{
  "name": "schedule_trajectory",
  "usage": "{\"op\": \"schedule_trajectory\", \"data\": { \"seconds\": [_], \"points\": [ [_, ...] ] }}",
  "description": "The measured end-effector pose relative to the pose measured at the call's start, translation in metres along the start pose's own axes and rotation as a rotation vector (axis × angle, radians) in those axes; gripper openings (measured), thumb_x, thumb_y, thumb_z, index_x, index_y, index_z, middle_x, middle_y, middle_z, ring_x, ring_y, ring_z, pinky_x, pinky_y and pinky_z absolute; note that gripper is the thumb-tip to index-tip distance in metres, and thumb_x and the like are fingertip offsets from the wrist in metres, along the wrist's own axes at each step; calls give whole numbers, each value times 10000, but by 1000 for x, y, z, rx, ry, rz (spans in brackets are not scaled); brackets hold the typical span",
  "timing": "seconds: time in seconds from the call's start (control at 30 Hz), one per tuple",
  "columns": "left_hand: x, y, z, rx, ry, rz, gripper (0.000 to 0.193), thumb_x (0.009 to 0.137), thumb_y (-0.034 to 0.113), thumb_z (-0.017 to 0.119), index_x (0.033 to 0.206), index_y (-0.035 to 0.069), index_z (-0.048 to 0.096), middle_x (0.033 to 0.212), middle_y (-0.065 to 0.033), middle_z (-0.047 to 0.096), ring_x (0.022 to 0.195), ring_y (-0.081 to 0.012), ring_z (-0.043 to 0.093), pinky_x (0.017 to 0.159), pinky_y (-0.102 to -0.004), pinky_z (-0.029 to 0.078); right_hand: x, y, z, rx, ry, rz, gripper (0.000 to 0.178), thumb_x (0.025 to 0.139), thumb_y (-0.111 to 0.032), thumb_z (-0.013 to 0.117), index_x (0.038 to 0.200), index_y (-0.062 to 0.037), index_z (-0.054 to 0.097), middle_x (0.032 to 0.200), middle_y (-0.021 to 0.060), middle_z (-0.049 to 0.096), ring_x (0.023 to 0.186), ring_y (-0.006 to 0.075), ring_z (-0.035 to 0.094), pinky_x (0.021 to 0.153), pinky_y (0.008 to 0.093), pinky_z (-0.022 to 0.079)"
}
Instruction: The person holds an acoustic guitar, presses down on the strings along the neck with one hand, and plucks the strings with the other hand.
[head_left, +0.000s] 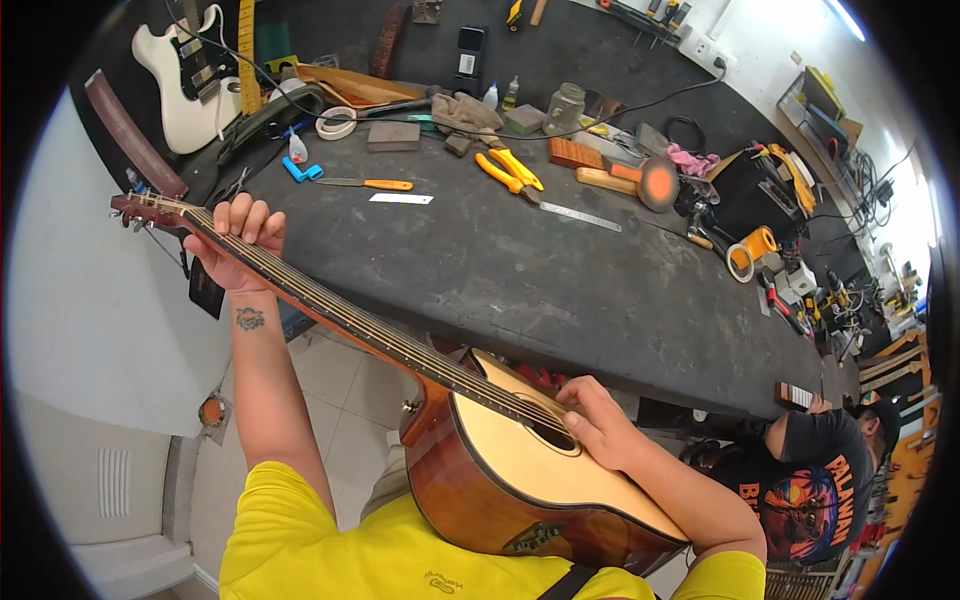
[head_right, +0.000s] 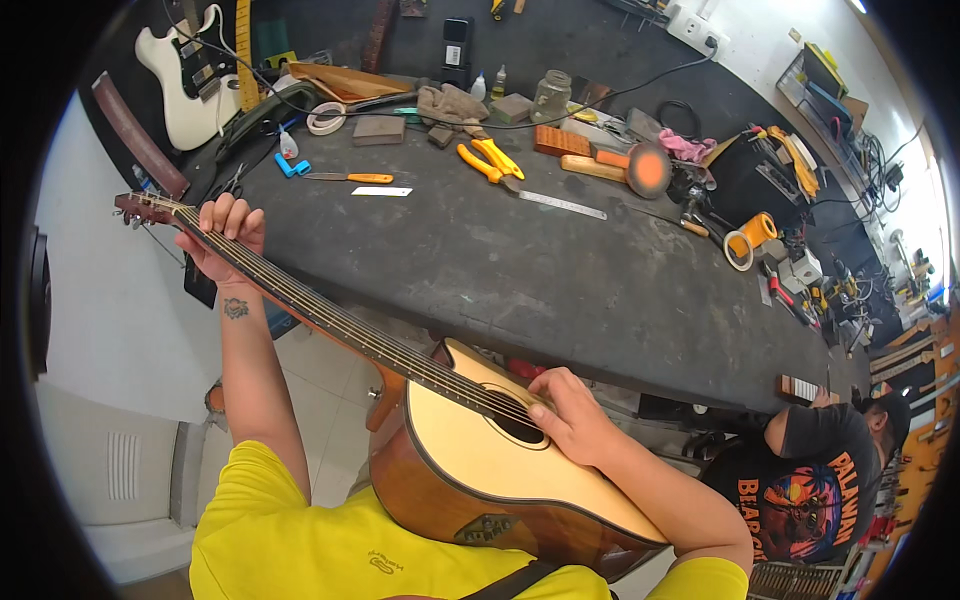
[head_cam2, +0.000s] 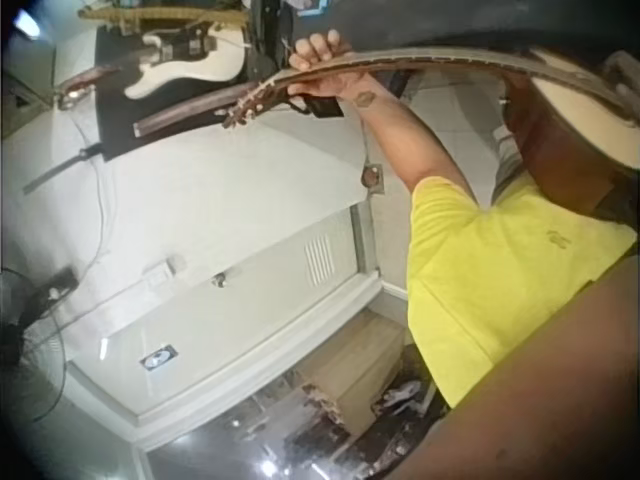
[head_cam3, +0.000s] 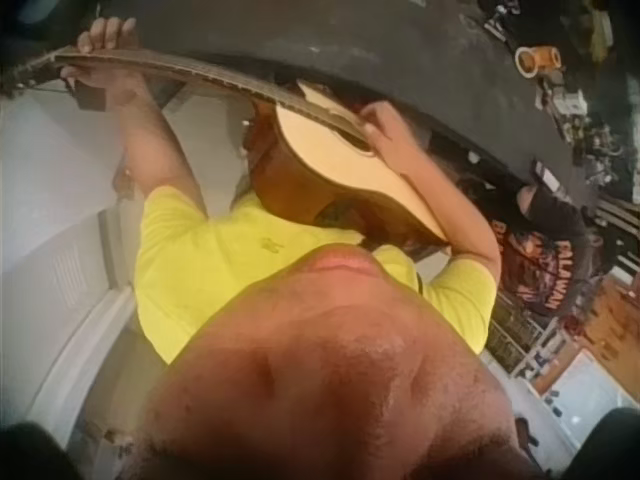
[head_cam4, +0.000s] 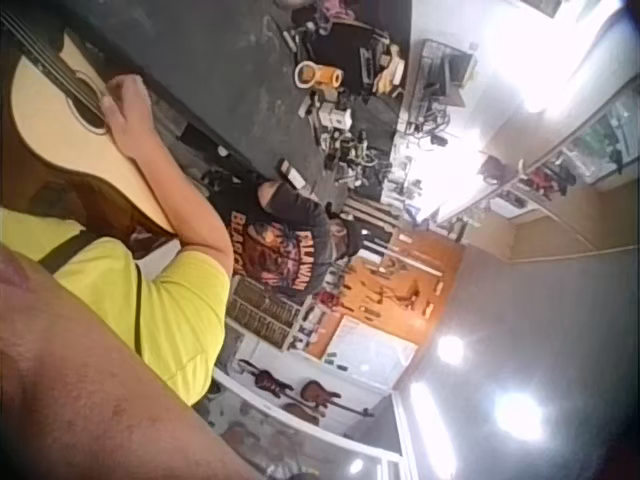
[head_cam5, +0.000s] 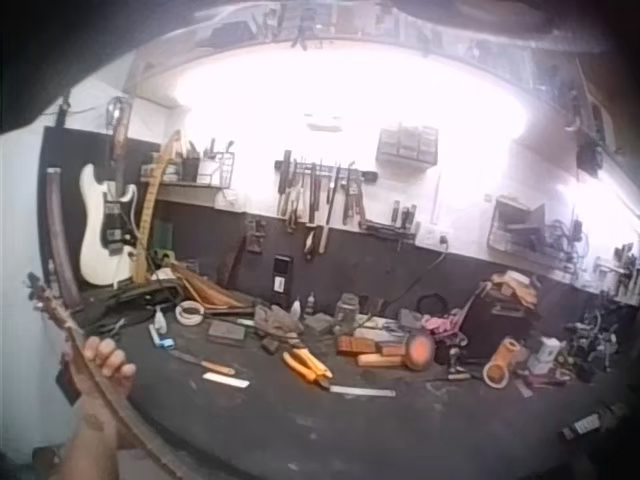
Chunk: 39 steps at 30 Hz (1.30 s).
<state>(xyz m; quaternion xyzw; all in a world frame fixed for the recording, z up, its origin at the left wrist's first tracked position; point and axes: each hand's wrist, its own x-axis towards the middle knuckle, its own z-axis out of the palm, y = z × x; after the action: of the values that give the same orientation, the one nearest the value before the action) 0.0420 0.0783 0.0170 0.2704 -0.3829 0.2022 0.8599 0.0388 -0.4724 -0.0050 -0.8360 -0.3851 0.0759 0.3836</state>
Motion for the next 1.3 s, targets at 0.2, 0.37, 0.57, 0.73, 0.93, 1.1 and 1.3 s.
{"op": "schedule_trajectory", "data": {
  "seconds": [0.2,0.37,0.57,0.73,0.93,1.1,1.3],
  "points": [
    [-5,11,6,34,-7,14,396,906,499,800,891,150,613,858,50,472,812,-109,481,761,-285,327,18,-23,-19,104,-58,18,247,980,-203,681,1107,-5,608,1121,156,591,1042,310,602,953,389,486],
    [-4,7,9,38,30,47,439,883,529,810,875,136,615,835,45,469,790,-110,478,745,-285,327,9,-21,-27,229,92,-122,163,958,-127,684,896,-7,593,895,111,593,833,237,588,785,341,481],
    [-2,1,12,27,29,34,457,881,553,804,876,137,616,825,44,472,787,-114,481,750,-290,333,-5,-16,-25,245,269,-139,228,950,-50,648,760,-9,527,718,84,542,630,199,490,599,325,400],
    [-1,4,14,55,8,8,439,894,536,798,891,135,620,855,37,481,811,-120,489,760,-293,342,-10,-21,-23,234,266,-115,369,991,-91,623,673,-13,452,633,58,468,577,162,399,543,319,314],
    [-4,11,14,76,18,-35,362,902,455,815,887,143,632,890,36,475,823,-119,492,761,-284,357,-8,-16,-16,186,227,-151,298,959,-77,674,720,-6,510,674,107,527,581,234,470,551,361,378],
    [-4,12,8,32,-41,-27,357,897,444,826,902,142,636,890,37,481,832,-114,505,756,-280,359,1,-14,0,93,-127,159,282,970,-247,703,889,-5,582,836,162,608,764,308,594,698,416,476],
    [-3,15,-1,62,-57,13,381,897,481,816,897,144,638,878,36,493,815,-110,500,753,-282,347,8,-21,-16,25,-138,225,402,922,-281,776,744,5,557,714,138,581,671,280,570,639,396,457]
  ]
}}
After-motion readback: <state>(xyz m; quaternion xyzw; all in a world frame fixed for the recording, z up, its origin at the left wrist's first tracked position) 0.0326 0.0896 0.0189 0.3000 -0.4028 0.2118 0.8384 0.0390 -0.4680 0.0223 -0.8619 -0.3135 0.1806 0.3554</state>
